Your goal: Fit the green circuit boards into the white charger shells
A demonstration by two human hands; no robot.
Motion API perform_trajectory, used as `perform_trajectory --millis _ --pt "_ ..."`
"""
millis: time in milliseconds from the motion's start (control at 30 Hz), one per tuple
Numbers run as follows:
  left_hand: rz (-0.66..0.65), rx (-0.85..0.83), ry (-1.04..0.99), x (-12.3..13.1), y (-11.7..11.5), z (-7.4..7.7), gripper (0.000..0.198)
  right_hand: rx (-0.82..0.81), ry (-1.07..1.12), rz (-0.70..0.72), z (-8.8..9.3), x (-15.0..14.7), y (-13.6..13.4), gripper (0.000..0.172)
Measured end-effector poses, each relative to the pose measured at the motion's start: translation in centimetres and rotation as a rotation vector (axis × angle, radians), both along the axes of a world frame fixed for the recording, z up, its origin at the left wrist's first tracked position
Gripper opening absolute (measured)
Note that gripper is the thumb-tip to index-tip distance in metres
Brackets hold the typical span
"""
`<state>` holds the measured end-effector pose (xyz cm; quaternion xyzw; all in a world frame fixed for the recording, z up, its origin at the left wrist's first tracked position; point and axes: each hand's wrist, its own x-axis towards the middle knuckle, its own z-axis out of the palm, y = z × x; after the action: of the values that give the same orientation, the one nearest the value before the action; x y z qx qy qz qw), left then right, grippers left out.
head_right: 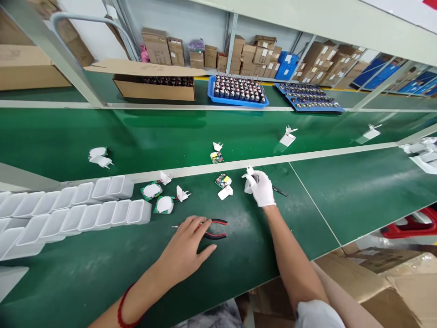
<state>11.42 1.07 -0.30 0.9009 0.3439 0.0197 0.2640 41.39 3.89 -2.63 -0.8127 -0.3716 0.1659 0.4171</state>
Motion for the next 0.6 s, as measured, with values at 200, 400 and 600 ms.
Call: perform_trajectory --millis 200,400,600 --pt "-0.125 0.214 -0.024 -2.0 -1.0 -2.4 0.042 -0.231 -0.252 0.082 4.6 1.1 1.5 0.064" --pt "-0.145 0.228 -0.019 -2.0 -1.0 -1.9 0.042 -0.483 -0.556 0.324 6.6 -3.0 11.4 0.067" --pt "-0.072 0.167 -0.179 -4.3 -0.9 -1.2 0.045 -0.618 -0.404 0.413 3.1 -4.1 18.2 0.07"
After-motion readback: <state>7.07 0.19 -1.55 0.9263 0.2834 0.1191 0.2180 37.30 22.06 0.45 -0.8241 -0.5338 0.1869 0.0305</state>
